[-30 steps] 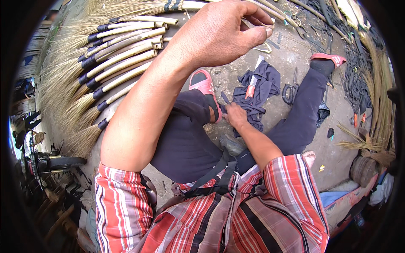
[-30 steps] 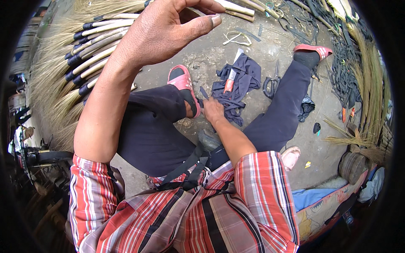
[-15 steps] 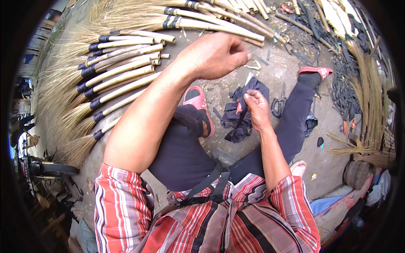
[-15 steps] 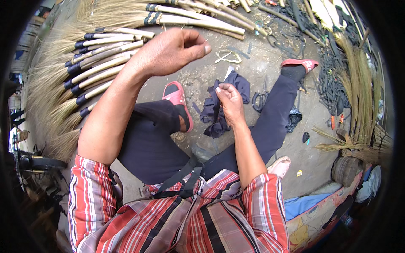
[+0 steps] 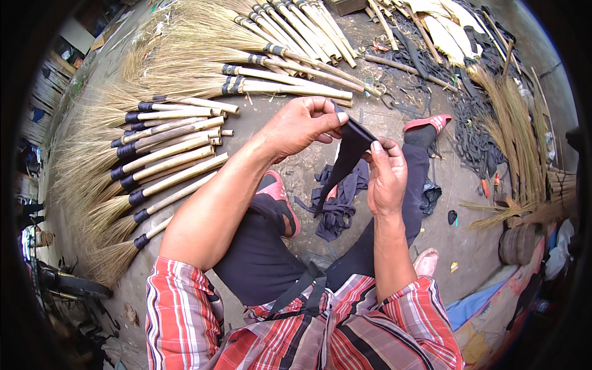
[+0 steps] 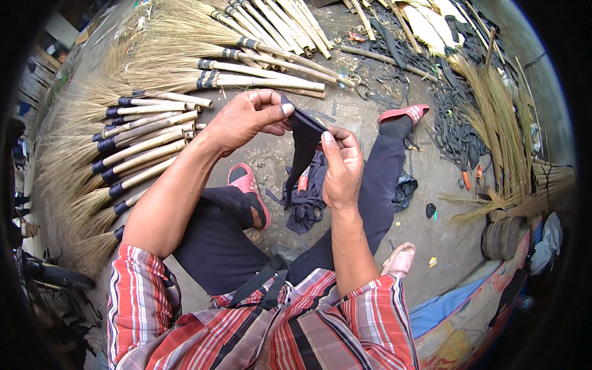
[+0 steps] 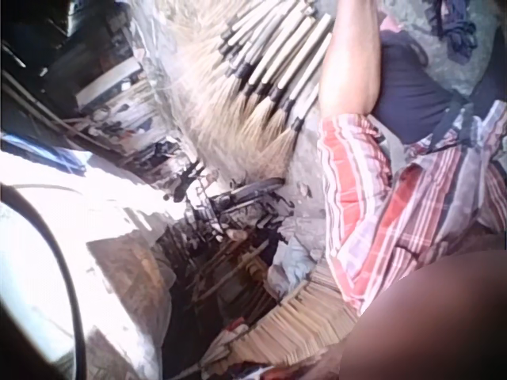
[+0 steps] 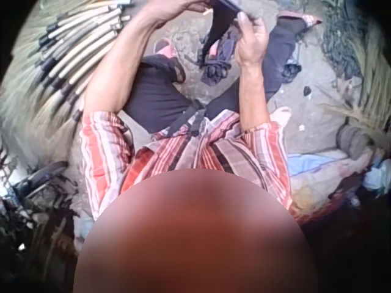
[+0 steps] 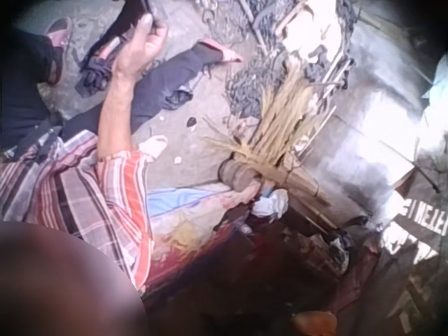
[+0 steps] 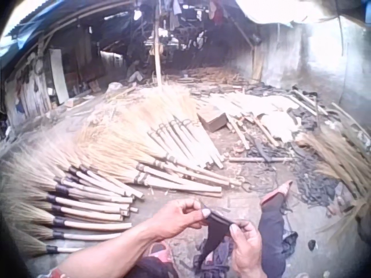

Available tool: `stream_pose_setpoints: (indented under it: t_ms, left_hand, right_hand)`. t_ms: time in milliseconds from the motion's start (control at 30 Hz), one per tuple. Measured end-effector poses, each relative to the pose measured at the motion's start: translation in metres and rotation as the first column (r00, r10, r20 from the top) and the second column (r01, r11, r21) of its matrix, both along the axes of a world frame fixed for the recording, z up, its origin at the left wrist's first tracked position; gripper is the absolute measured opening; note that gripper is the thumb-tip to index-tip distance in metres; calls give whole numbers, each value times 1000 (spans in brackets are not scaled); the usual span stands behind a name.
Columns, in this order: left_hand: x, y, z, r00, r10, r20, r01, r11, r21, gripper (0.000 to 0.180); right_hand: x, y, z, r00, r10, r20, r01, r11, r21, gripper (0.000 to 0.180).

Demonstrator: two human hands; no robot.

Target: The person sits on the floor and wraps a dark fabric strip around the junction of a broom's bristles and handle. They use a knife to cut the strip and a hammer to tap it into place, repeating the process to secure the binding.

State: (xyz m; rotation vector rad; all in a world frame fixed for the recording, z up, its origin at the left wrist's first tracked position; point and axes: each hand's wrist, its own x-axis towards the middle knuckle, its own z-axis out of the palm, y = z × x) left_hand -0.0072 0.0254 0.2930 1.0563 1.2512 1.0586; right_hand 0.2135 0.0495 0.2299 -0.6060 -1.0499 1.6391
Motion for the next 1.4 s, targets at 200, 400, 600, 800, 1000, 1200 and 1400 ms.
stream_pose_setpoints:
  t_ms: [200, 400, 600, 800, 1000, 1200, 1400]
  left_hand:
    - [-5, -8, 17, 967, -127, -219, 138, 990, 36, 32]
    - [20, -53, 46, 468, -884, 26, 851, 442, -285, 32]
    - [-3, -42, 43, 530, -340, -777, 403, 907, -122, 48]
    - [-17, -22, 18, 745, -138, -653, 122, 990, -70, 47]
    - [-18, -14, 12, 737, -153, -659, 166, 985, -44, 50]
    - [-16, -12, 8, 720, -124, -683, 156, 988, -15, 50]
    - [-25, -10, 0, 729, -124, -673, 135, 990, -36, 49]
  right_hand:
    - [0, 20, -71, 948, 141, 286, -110, 986, -124, 28]
    - [-13, 19, -198, 493, 245, 835, -142, 969, -201, 32]
    - [-11, -42, -266, -92, -97, 991, -716, 698, 2, 24]
    - [-10, -43, -270, -98, -153, 983, -755, 656, 27, 24]
    - [-9, -35, -253, 247, -437, 865, -687, 551, 474, 32]
    - [-11, -53, -276, -148, -391, 908, -900, 433, 40, 24]
    - [-10, -33, -245, 321, -254, 912, -543, 740, 397, 19]
